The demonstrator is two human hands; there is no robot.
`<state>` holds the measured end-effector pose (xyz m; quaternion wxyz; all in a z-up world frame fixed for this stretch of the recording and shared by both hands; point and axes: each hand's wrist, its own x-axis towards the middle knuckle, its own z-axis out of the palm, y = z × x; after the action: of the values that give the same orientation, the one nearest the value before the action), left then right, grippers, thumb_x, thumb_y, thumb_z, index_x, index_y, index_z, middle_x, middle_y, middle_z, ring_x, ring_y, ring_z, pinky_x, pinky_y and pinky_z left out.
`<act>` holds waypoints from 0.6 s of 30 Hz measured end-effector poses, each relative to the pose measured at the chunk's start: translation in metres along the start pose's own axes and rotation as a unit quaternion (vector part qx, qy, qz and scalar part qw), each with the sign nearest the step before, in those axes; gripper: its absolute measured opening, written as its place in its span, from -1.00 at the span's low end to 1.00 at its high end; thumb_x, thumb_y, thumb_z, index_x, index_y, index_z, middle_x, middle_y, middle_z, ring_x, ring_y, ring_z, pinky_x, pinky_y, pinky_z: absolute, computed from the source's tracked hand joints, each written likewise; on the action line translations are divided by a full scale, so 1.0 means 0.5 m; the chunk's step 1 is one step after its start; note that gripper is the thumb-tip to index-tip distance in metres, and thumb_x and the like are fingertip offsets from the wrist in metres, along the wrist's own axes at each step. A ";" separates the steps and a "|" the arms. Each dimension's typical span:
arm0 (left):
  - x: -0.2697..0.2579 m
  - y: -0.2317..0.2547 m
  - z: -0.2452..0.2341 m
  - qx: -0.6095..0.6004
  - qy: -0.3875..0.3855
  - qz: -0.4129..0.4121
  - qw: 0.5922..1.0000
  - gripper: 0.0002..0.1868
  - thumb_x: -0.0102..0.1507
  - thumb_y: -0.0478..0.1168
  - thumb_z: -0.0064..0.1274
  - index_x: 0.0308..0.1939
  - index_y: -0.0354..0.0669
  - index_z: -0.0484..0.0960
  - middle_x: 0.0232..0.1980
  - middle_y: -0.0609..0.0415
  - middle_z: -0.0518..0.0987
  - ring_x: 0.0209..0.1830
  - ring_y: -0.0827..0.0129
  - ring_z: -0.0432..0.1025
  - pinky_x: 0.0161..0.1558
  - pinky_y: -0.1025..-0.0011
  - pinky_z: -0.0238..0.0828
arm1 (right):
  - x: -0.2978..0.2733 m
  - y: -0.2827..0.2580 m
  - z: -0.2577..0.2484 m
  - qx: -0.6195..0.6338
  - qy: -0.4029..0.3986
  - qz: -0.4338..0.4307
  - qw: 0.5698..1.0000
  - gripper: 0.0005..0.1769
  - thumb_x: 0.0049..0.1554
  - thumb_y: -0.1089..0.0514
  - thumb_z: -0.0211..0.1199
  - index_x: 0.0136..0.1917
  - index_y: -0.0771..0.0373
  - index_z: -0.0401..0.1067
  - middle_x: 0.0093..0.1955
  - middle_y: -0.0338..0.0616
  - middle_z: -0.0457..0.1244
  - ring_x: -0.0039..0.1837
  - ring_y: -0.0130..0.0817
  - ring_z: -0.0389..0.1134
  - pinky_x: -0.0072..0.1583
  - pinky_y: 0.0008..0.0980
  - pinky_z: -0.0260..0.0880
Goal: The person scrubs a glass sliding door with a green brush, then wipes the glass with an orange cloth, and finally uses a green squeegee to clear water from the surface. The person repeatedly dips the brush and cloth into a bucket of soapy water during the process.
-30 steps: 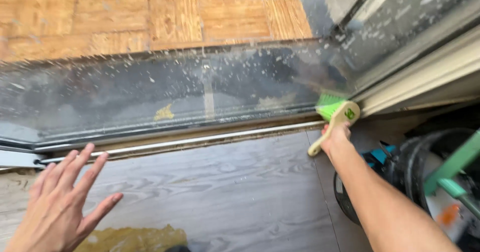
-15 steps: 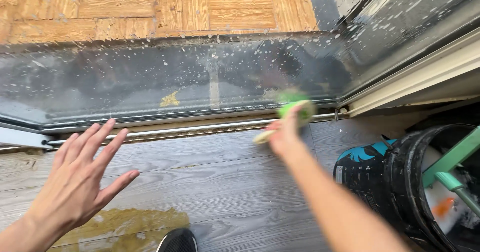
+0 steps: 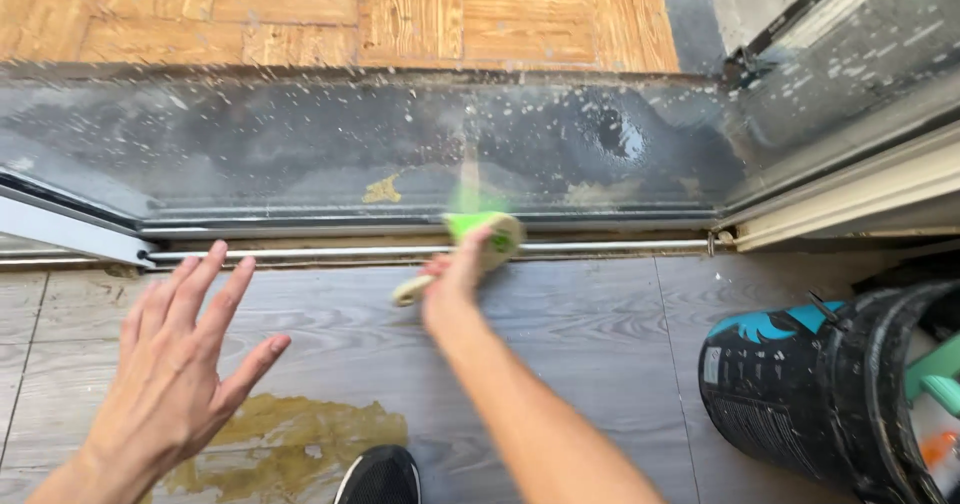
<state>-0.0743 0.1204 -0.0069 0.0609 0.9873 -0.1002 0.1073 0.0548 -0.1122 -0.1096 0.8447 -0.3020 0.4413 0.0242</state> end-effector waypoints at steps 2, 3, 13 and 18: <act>-0.002 -0.011 0.006 0.007 -0.012 -0.001 1.000 -0.06 0.18 0.35 -0.15 0.52 -0.11 0.26 0.61 -0.17 0.18 0.60 -0.04 0.06 0.48 -0.03 -0.06 | 0.030 -0.079 -0.019 0.019 -0.011 -0.018 1.000 -0.18 0.20 -0.52 -0.14 0.35 0.16 0.26 -0.38 -0.38 0.04 -0.48 -0.66 -0.01 -0.44 -0.67 0.06; -0.006 -0.011 0.011 0.012 -0.026 -0.001 1.000 -0.06 0.18 0.37 -0.16 0.51 -0.08 0.26 0.62 -0.15 0.17 0.61 -0.03 0.05 0.47 -0.03 -0.05 | 0.045 -0.120 -0.036 0.039 -0.018 -0.037 0.998 -0.17 0.23 -0.52 -0.20 0.40 0.16 0.18 -0.25 -0.33 0.10 -0.47 -0.69 -0.03 -0.45 -0.70 0.00; 0.036 -0.014 0.035 0.040 -0.015 0.056 0.998 -0.04 0.13 0.35 -0.15 0.54 -0.01 0.24 0.63 -0.04 0.19 0.58 0.08 0.12 0.47 0.06 -0.02 | 0.263 -0.512 -0.193 0.153 0.160 -0.095 0.971 -0.39 0.14 -0.50 0.10 0.00 0.02 0.10 -0.35 -0.37 0.08 -0.47 -0.69 -0.02 -0.43 -0.73 0.02; 0.074 0.011 0.035 0.049 -0.017 0.096 0.994 0.00 0.10 0.37 -0.12 0.53 -0.04 0.24 0.62 -0.03 0.21 0.55 0.06 0.16 0.46 0.07 0.04 | 0.321 -0.577 -0.268 0.046 0.159 -0.124 0.978 -0.51 0.21 -0.43 0.08 -0.08 0.00 0.24 -0.30 -0.37 0.10 -0.37 -0.63 -0.01 -0.32 -0.66 0.02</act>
<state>-0.0366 0.1058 -0.0152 0.0005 0.9765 -0.1907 0.1004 0.1434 -0.4551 -0.1481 0.7730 -0.3151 0.5299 -0.1493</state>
